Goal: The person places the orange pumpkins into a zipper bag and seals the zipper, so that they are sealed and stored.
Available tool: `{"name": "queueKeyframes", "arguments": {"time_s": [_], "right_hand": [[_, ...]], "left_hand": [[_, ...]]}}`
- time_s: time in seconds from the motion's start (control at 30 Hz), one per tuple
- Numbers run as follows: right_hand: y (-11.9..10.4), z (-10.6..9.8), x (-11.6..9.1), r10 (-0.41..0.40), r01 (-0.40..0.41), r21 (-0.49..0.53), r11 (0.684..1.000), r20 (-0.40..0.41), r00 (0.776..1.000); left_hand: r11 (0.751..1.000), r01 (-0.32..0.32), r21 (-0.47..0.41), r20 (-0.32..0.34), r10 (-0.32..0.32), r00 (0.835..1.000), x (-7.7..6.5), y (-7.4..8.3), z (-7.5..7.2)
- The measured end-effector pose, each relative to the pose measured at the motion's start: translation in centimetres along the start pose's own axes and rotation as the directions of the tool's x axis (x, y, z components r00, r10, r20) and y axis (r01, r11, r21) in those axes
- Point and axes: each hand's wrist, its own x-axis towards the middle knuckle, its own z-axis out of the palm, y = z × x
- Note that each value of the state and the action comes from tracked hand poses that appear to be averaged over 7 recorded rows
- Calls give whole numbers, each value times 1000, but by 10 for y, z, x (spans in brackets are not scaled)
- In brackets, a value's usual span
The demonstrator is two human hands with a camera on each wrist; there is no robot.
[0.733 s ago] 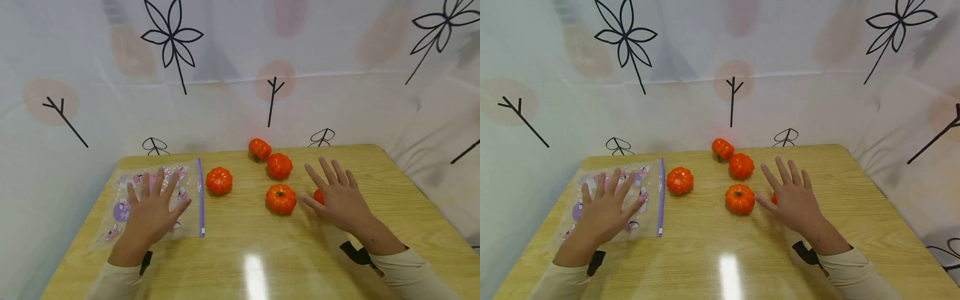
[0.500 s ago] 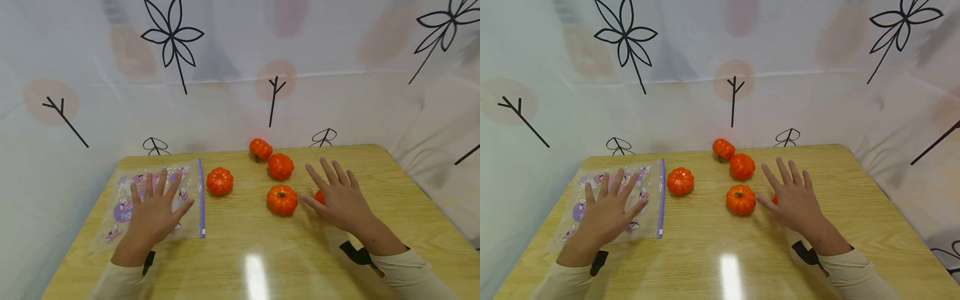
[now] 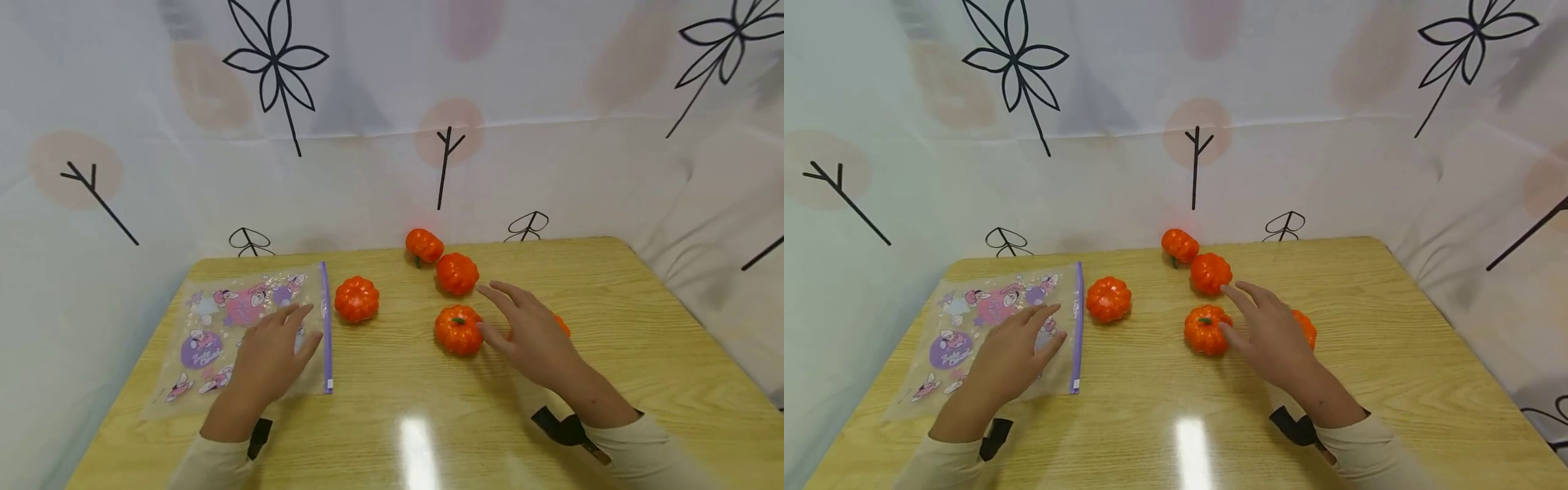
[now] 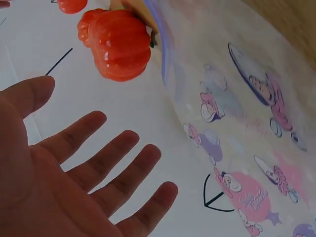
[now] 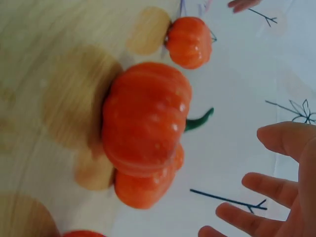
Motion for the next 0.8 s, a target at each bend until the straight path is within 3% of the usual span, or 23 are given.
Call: {"name": "queueKeyframes", "arguments": {"time_s": [0.23,0.4,0.6,0.8], "right_hand": [[-2,14,-3,-11,1,88,996,114,993],[0,21,-4,-24,9,95,995,152,988],[-1,26,-3,-58,48,78,996,124,991],[-19,30,2,-103,98,77,992,67,992]], "left_hand": [[1000,15,-9,129,-14,992,-3,6,11],[1000,23,0,205,-23,978,-4,5,19],[999,15,-30,227,-8,974,-3,3,27],[998,34,-51,276,-19,961,-3,4,30]]}}
